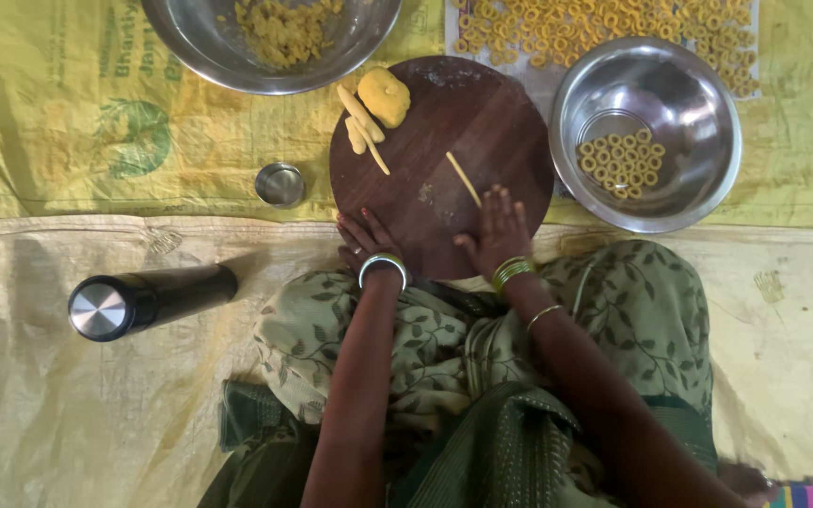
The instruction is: The person sits on the floor and rolls small pieces of yellow dough into thin strips on a wooden board. They then join the ends to form rings and place them into a metal bowl. The process is repeated continuously with additional dough pieces.
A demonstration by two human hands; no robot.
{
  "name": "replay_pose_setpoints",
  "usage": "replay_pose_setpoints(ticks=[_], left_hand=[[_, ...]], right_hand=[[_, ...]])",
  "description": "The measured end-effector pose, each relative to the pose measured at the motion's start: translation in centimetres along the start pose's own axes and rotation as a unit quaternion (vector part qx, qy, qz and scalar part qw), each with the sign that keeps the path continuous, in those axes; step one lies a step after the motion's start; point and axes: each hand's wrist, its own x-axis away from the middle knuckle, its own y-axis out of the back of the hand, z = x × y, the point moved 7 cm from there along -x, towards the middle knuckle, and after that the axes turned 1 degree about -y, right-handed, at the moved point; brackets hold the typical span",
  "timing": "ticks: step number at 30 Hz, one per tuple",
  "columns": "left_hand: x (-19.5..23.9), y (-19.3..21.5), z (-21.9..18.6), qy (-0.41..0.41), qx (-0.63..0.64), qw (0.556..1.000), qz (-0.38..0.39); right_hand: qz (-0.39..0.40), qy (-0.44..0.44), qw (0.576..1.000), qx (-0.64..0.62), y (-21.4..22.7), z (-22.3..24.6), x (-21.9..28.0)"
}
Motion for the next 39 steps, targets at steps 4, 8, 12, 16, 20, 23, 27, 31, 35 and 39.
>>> replay_pose_setpoints(ticks=[4, 8, 12, 16, 20, 23, 27, 31, 35, 39], left_hand=[[-0.4, 0.0, 0.1, 0.007, -0.006, 1.000, -0.004], [-1.2, -1.4, 0.2, 0.016, -0.014, 1.000, -0.010], [-1.5, -1.7, 0.3, 0.009, -0.017, 0.999, -0.041], [-1.1, -1.2, 0.3, 0.007, -0.021, 1.000, 0.002], [0.2, 1.2, -0.1, 0.005, 0.006, 1.000, -0.007], [1.2, 1.7, -0.2, 0.011, 0.001, 0.998, 0.062], [1.3, 2.6, -0.3, 0.012, -0.014, 0.998, 0.060], [1.0, 2.1, -0.2, 0.006, -0.018, 0.999, 0.051], [0.5, 1.0, -0.1, 0.005, 0.009, 0.999, 0.036], [-0.6, -0.6, 0.1, 0.008, -0.012, 1.000, 0.026]], right_hand=[[-0.100, -0.025, 0.989, -0.105, 1.0, -4.7, -0.4], [-0.111, -0.080, 0.978, -0.155, 1.0, -7.6, 0.4], [-0.098, -0.037, 0.984, -0.146, 1.1, -4.8, 1.3], [-0.009, 0.043, 0.997, -0.069, 0.1, 2.2, 2.5], [0.033, 0.053, 0.998, -0.006, 0.5, 3.8, 3.1], [0.035, -0.002, 0.999, 0.021, 1.8, 0.9, 1.9], [0.023, -0.054, 0.998, 0.037, 3.3, -1.9, 1.4], [0.085, 0.000, 0.994, 0.062, 2.0, 1.9, 2.7], [0.102, 0.044, 0.991, 0.073, 1.7, 4.5, 3.3], [0.120, -0.031, 0.990, 0.072, 2.6, 0.4, 2.1]])
